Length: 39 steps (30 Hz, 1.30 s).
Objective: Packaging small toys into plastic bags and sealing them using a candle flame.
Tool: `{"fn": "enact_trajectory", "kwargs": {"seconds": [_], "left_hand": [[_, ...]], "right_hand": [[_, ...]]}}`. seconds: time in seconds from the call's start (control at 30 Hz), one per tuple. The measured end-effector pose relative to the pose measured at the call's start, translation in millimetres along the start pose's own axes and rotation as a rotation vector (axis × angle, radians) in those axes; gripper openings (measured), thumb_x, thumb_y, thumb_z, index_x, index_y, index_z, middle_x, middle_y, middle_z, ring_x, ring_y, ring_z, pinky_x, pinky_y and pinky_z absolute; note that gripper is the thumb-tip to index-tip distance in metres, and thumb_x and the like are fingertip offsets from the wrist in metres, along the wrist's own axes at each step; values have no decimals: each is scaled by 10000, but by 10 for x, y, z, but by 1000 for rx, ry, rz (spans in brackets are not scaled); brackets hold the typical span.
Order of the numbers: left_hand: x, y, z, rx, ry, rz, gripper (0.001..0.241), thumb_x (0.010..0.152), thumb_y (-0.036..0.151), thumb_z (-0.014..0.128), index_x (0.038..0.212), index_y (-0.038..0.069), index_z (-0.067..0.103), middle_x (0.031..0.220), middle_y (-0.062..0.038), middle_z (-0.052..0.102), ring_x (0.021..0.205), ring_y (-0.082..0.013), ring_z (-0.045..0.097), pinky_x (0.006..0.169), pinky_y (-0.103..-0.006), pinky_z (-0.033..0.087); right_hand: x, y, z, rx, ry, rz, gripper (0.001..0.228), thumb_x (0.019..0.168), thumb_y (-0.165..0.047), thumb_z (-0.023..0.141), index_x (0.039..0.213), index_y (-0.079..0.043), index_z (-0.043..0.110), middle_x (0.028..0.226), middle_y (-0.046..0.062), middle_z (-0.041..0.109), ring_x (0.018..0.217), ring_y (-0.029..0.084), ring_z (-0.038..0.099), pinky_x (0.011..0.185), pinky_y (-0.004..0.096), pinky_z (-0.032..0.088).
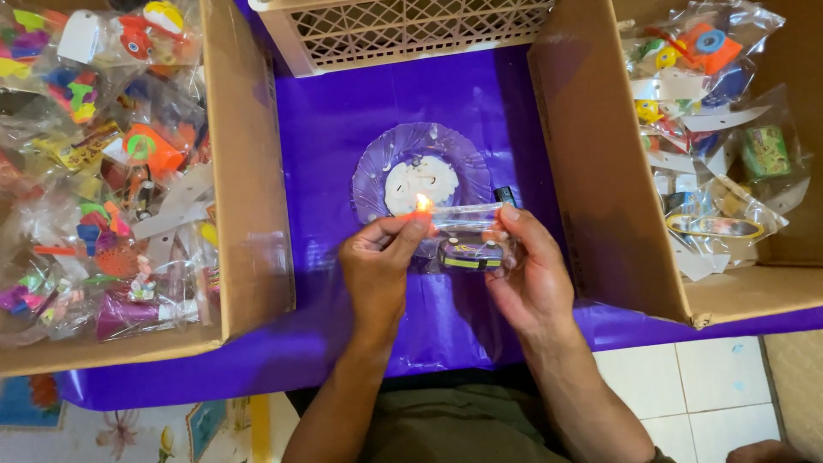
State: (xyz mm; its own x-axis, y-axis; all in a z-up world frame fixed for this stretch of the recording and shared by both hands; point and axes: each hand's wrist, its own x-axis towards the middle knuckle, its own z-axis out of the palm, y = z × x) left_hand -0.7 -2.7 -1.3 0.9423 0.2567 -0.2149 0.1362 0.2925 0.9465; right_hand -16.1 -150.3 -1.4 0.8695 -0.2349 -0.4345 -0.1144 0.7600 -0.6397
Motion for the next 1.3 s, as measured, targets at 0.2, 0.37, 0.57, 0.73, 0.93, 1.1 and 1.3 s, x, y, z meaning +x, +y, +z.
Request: {"fn": "enact_trajectory", "kwargs": {"seconds": [0.2, 0.37, 0.57, 0.73, 0.93, 1.1, 1.3], "left_hand": [[-75, 114, 20, 54, -93, 53, 166, 823, 132, 854, 833, -17, 782, 706, -156, 776, 627, -106, 670, 628, -266, 577], [-179, 98, -70, 152, -139, 219, 105, 793, 81, 872, 815, 22, 788, 602, -92, 712, 533, -41, 524, 499, -217, 461], [-273, 155, -161, 188, -302, 493, 249, 728, 178, 925, 898, 56, 789, 583, -21, 673, 433, -58, 401, 426, -192, 351], [-334, 308, -132, 312, -315, 742, 387, 720, 196, 937, 1063, 80, 800, 701, 16, 759, 415, -108, 457, 434, -227, 417], [-349, 325, -153, 285, -395, 755, 100, 802, 113, 876, 885, 111, 820, 678, -36, 721, 485, -164, 532, 457, -267, 445], [-378, 323, -163, 296, -425, 742, 81, 831, 147, 860, 899, 126, 821, 682, -42, 703, 494, -165, 529, 461, -274, 440], [-428, 462, -128, 302, -495, 747, 161, 776, 136, 885, 920, 123, 815, 674, -58, 703, 523, -214, 567, 501, -307, 489]], "right_hand": [[-75, -32, -120, -90, -120, -134, 142, 946, -167, 685, 872, -67, 617, 718, 92, 645, 568, 125, 654, 502, 206, 506], [1, -109, -433, -199, -461, -341, 549, 836, -193, 787, 1229, 51, 492, 991, 196, 596, 741, 167, 702, 597, 229, 549], [-68, -214, -365, -480, -473, -572, 139, 869, -7, 735, 914, 118, 691, 762, 212, 615, 604, 164, 558, 512, 240, 448], [-133, -262, -387, -606, -523, -629, 124, 868, -20, 755, 911, 92, 724, 794, 186, 630, 649, 157, 561, 559, 241, 461], [-274, -359, -319, -617, -630, -612, 279, 852, -90, 785, 1025, 118, 717, 886, 212, 654, 695, 146, 551, 624, 256, 496], [-332, -405, -289, -796, -635, -728, 139, 869, -51, 763, 936, 70, 778, 759, 156, 693, 657, 162, 617, 623, 265, 520], [-422, -463, -231, -818, -639, -763, 134, 875, -88, 764, 872, 46, 779, 715, 135, 678, 613, 179, 624, 609, 281, 520]]}}
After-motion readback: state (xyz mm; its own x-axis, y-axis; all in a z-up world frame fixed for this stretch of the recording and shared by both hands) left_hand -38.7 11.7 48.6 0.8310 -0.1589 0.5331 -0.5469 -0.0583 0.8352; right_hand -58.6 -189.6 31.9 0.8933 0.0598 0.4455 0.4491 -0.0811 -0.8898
